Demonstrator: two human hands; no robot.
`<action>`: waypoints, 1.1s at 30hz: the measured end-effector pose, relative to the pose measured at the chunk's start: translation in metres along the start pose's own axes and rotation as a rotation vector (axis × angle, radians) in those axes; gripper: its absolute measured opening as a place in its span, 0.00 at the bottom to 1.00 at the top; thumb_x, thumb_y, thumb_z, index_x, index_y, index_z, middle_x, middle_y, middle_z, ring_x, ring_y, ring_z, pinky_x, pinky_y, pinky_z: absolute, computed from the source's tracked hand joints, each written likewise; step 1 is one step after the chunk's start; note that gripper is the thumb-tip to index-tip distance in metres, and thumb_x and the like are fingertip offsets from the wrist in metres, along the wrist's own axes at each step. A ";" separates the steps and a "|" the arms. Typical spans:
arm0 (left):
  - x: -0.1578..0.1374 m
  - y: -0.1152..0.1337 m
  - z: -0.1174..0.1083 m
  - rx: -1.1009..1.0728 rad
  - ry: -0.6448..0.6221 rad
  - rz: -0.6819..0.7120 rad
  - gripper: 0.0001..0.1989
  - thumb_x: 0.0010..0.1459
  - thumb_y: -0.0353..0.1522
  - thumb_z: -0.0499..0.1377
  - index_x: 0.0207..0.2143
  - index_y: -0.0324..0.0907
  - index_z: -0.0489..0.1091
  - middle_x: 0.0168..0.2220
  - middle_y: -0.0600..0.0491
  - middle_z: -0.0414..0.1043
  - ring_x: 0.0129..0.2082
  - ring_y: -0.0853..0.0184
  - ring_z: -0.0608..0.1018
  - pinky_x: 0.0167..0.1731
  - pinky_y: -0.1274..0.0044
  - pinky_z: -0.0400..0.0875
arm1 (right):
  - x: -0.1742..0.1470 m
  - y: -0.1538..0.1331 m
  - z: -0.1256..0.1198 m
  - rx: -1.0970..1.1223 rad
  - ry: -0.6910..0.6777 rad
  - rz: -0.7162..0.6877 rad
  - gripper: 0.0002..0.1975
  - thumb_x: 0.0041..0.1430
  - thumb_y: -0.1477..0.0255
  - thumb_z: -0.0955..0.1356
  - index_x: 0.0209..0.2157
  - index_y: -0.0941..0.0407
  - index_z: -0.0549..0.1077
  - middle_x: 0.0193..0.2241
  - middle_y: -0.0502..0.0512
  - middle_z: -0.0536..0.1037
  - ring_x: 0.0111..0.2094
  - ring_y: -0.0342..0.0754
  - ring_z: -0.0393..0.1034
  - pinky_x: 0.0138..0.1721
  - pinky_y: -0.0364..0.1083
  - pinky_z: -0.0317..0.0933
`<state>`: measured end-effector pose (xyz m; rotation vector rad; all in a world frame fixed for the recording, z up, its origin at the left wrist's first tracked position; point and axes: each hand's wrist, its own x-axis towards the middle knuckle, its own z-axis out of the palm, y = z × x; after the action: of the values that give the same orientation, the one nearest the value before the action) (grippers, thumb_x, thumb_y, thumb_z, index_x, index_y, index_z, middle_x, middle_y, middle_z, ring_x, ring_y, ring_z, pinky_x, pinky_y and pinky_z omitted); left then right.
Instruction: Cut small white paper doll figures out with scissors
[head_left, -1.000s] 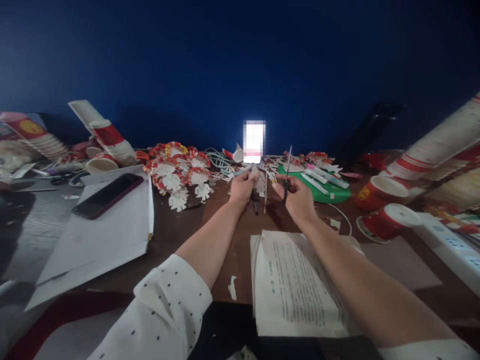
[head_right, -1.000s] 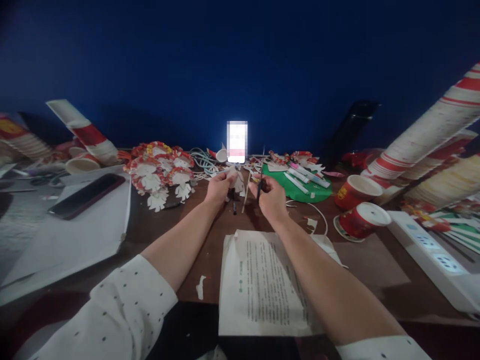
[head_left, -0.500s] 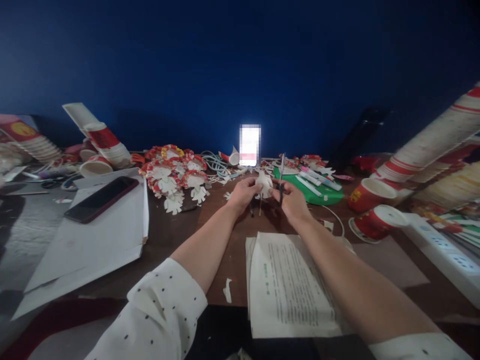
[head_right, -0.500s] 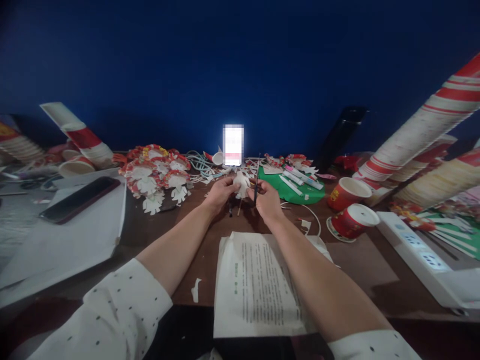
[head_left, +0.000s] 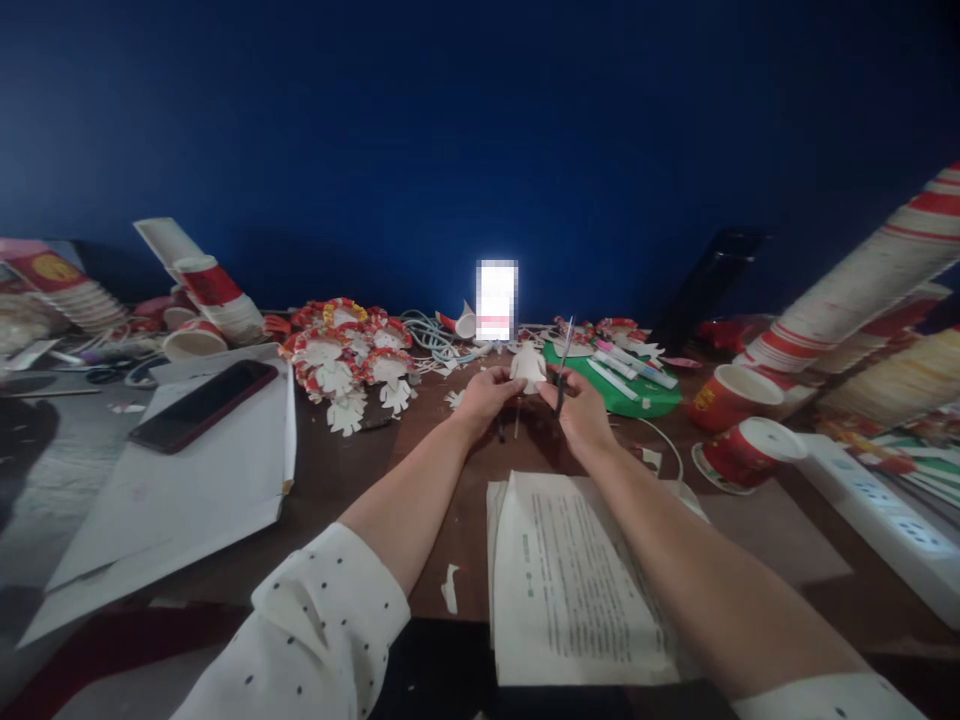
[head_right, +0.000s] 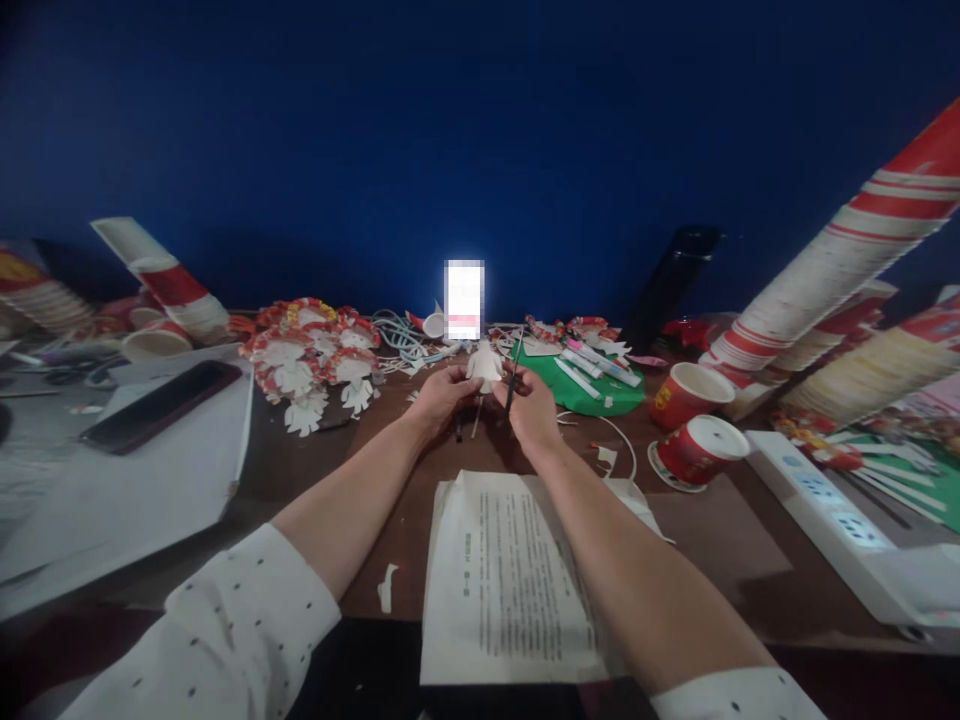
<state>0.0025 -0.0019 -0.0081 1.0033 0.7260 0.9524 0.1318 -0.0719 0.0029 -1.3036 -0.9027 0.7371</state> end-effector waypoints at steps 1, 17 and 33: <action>-0.001 0.001 0.000 -0.019 0.005 -0.002 0.14 0.44 0.29 0.74 0.30 0.36 0.73 0.26 0.54 0.75 0.26 0.73 0.75 0.32 0.79 0.71 | 0.000 0.001 0.000 0.007 -0.006 0.005 0.33 0.38 0.57 0.79 0.46 0.57 0.77 0.31 0.52 0.81 0.36 0.51 0.75 0.39 0.48 0.66; -0.004 0.004 0.002 -0.150 -0.022 -0.017 0.13 0.43 0.26 0.73 0.33 0.34 0.76 0.29 0.53 0.77 0.28 0.73 0.76 0.38 0.75 0.72 | 0.002 0.009 -0.004 0.048 -0.001 0.002 0.30 0.41 0.59 0.79 0.46 0.56 0.77 0.33 0.53 0.82 0.35 0.50 0.76 0.38 0.47 0.68; -0.007 0.000 0.002 -0.026 -0.003 -0.013 0.18 0.43 0.30 0.74 0.37 0.34 0.76 0.31 0.50 0.79 0.29 0.69 0.80 0.37 0.76 0.76 | -0.012 0.005 0.002 -0.010 -0.035 0.018 0.29 0.44 0.58 0.76 0.47 0.58 0.75 0.38 0.59 0.83 0.38 0.52 0.77 0.40 0.49 0.70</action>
<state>0.0011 -0.0094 -0.0070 0.9754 0.7153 0.9469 0.1242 -0.0805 -0.0040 -1.3124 -0.9246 0.7725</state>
